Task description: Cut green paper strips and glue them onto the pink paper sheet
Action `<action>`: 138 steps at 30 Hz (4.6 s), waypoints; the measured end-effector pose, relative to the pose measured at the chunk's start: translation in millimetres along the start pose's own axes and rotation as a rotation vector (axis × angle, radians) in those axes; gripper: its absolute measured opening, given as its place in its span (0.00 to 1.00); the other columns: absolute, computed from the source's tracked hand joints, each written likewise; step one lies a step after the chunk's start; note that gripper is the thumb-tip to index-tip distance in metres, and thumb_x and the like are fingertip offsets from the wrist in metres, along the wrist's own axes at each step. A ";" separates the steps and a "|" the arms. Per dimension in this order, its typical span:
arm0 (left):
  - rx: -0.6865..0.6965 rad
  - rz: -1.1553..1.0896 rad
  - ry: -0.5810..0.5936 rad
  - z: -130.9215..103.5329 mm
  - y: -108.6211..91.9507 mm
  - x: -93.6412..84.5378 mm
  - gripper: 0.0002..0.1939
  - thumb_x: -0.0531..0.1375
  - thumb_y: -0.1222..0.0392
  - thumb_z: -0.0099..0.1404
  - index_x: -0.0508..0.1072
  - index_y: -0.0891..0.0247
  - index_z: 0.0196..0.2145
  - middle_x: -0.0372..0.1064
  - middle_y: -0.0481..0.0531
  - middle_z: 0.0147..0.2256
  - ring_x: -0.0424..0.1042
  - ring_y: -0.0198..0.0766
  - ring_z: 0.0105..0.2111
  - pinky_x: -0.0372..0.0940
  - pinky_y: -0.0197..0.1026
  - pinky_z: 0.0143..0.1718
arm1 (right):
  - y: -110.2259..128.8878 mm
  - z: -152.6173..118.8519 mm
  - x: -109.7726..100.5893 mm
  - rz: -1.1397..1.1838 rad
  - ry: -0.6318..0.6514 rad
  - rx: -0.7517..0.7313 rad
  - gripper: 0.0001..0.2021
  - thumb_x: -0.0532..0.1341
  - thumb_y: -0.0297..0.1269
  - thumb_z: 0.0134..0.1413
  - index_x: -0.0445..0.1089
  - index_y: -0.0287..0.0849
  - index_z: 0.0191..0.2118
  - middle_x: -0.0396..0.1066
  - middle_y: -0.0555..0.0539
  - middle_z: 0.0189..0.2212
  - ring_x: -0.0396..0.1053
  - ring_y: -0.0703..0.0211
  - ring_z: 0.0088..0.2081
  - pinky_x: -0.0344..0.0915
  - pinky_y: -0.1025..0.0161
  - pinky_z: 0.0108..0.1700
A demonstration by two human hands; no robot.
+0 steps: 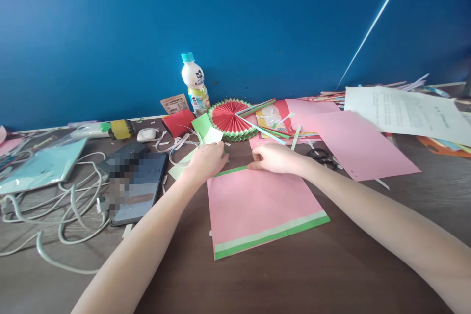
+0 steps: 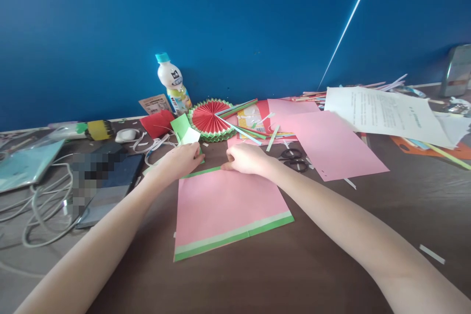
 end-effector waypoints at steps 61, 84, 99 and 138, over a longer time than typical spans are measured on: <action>0.128 -1.362 -0.351 1.0 20.7 -32.0 0.13 0.53 0.65 0.53 0.71 0.63 0.37 0.71 0.51 0.36 0.69 0.36 0.33 0.61 0.37 0.34 | -33.0 -24.1 -75.7 0.423 -0.219 -0.070 0.10 0.54 0.43 0.52 0.64 0.43 0.37 0.68 0.50 0.27 0.65 0.63 0.24 0.58 0.65 0.25; 0.048 -1.021 -0.535 -19.5 -20.7 -43.1 0.12 0.56 0.58 0.59 0.75 0.62 0.23 0.70 0.49 0.35 0.69 0.37 0.36 0.62 0.38 0.40 | 18.5 -30.0 -45.1 0.485 -0.677 -0.231 0.14 0.61 0.36 0.48 0.60 0.44 0.42 0.66 0.48 0.33 0.67 0.58 0.37 0.65 0.61 0.35; 0.030 -1.093 -0.498 -21.2 -27.3 -38.4 0.10 0.59 0.58 0.56 0.77 0.60 0.35 0.70 0.51 0.41 0.69 0.38 0.37 0.64 0.38 0.38 | 14.8 -23.2 -34.2 0.817 -0.569 -0.158 0.13 0.57 0.30 0.43 0.60 0.44 0.40 0.67 0.50 0.30 0.69 0.59 0.32 0.66 0.61 0.34; 0.065 -1.448 -0.885 -16.2 9.0 -35.6 0.25 0.58 0.68 0.56 0.63 0.53 0.51 0.61 0.53 0.52 0.68 0.42 0.48 0.67 0.45 0.47 | 34.3 -25.3 21.0 0.933 -0.261 -0.190 0.13 0.53 0.47 0.55 0.55 0.44 0.40 0.57 0.52 0.28 0.61 0.64 0.30 0.58 0.64 0.31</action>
Point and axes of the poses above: each hand's wrist, its own z-axis towards the middle knuckle, its own x-axis out of the palm, y = z × x, the point moved 6 cm from there along z, towards the middle knuckle
